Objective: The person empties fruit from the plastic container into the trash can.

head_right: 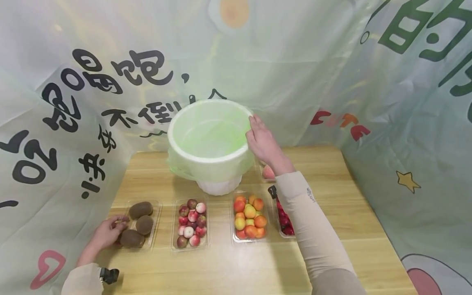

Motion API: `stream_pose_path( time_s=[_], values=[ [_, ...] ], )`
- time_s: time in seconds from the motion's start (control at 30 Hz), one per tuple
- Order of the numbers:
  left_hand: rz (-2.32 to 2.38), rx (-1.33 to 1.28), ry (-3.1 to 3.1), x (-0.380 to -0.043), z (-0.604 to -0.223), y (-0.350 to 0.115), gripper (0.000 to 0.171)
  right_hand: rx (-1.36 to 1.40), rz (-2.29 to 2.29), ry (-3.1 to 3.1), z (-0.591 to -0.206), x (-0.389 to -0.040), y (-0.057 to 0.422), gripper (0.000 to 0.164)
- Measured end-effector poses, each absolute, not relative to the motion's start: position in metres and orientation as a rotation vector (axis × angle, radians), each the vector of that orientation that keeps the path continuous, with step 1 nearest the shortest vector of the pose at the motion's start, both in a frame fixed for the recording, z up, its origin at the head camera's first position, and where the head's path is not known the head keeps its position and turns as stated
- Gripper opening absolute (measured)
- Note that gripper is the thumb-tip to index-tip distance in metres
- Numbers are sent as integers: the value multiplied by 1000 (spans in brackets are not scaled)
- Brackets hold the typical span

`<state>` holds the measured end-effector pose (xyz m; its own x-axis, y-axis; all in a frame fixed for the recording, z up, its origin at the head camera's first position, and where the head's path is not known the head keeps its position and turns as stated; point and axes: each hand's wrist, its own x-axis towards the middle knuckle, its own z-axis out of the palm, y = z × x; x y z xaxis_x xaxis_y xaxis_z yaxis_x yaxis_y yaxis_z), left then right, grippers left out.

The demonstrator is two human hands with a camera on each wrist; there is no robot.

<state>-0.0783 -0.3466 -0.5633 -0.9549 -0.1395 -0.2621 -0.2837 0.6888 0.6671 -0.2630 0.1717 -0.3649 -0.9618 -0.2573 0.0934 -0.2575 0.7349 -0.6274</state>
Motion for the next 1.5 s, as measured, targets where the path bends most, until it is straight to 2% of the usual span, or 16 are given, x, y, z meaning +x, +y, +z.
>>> stream_pose_path(
  time_s=[1.0,1.5],
  values=[
    [1304,-424,2599,-72,-560,-347,29,434,1064,-2934,-364,-262,169,64],
    [1465,-323,2573,-97,-516,-341,37,428,1059,-2937,-363,-262,171,64]
  ],
)
